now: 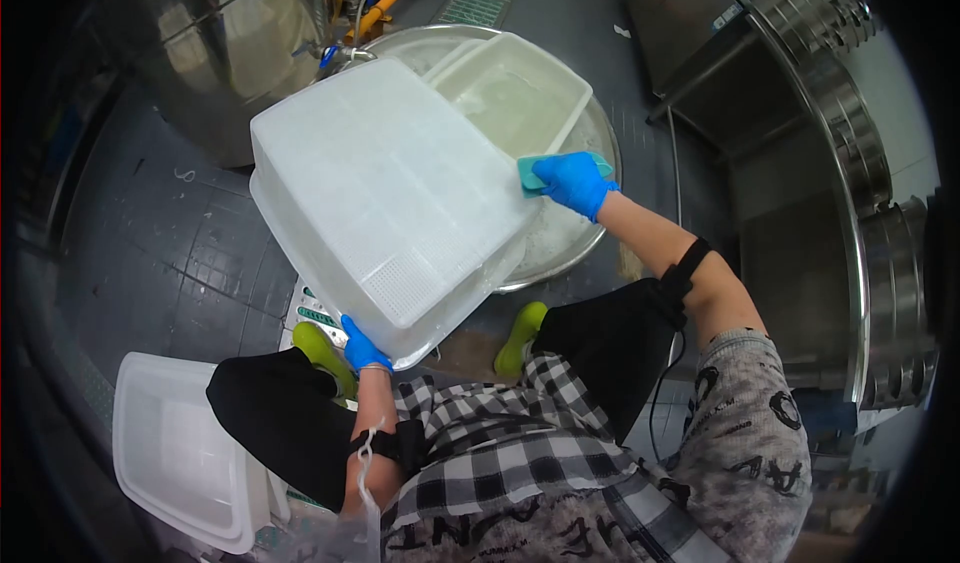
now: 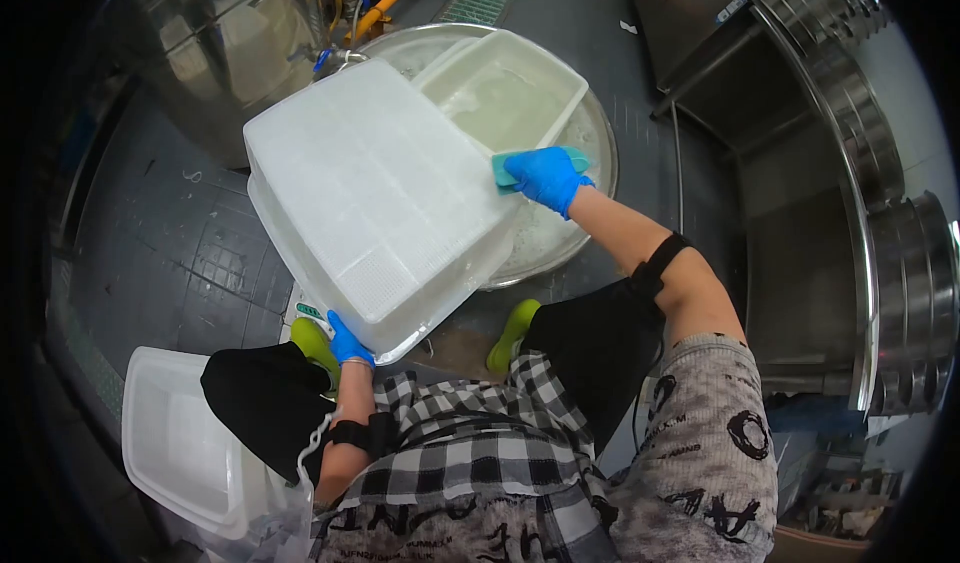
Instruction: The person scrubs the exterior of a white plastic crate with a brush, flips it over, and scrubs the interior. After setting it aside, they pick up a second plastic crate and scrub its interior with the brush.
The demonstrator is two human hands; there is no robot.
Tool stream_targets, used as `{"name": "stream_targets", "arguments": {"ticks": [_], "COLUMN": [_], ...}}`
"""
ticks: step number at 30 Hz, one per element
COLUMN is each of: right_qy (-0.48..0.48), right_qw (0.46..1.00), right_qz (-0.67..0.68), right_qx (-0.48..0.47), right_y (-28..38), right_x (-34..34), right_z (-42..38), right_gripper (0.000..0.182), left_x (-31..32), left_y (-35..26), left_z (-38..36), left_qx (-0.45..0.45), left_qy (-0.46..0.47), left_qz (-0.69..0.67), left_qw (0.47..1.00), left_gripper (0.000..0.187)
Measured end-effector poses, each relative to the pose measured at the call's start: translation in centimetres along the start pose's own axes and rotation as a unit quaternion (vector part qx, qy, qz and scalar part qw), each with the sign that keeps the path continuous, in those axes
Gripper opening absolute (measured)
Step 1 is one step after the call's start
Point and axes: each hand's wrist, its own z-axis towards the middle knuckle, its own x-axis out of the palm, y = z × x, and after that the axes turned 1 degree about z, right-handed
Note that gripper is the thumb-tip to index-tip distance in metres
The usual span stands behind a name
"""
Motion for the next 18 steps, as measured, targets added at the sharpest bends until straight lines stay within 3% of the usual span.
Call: {"name": "stream_targets", "arguments": {"ticks": [2,3,4,6,7,9,11,14,18], "right_qy": [0.080,0.016,0.016,0.069,0.113,0.027,-0.064,-0.028,-0.026], "right_qw": [0.994,0.983,0.983,0.987,0.991,0.993,0.981,0.985,0.985], "right_qz": [-0.010,0.174,0.174,0.135,-0.025,0.093,0.175,0.158,0.168], "right_qx": [-0.070,0.060,0.061,0.057,0.060,0.063,-0.048,-0.071,-0.001], "right_y": [0.5,-1.1,-2.8,-5.7,-3.3,-1.4,4.7,6.1,-0.4], "right_x": [0.1,1.7,2.2,2.4,-0.7,-0.1,1.9,3.3,2.4], "right_z": [-0.1,-1.3,-1.8,-1.1,-0.6,-0.2,0.0,0.0,0.6], "right_gripper": [0.014,0.017,0.017,0.022,0.025,0.026,0.026,0.027,0.027], "left_x": [0.1,0.2,0.2,-0.2,-0.4,-0.3,-0.6,-0.9,0.3], "left_y": [0.2,0.3,0.3,1.3,1.5,1.8,2.2,1.9,1.5], "left_z": [-0.3,-0.3,-0.3,1.2,1.7,2.2,2.3,2.0,1.1], "left_qx": [0.011,0.018,0.023,0.029,0.036,0.021,0.004,0.010,0.011], "left_qy": [-0.023,-0.021,-0.022,0.000,0.022,0.024,0.023,0.027,0.016], "left_qz": [-0.002,-0.001,-0.002,-0.010,-0.016,-0.024,-0.023,-0.016,0.012], "left_qw": [1.000,1.000,0.999,1.000,0.999,0.999,0.999,0.999,1.000], "left_gripper": [0.064,0.065,0.065,0.065,0.066,0.066,0.066,0.066,0.065]}}
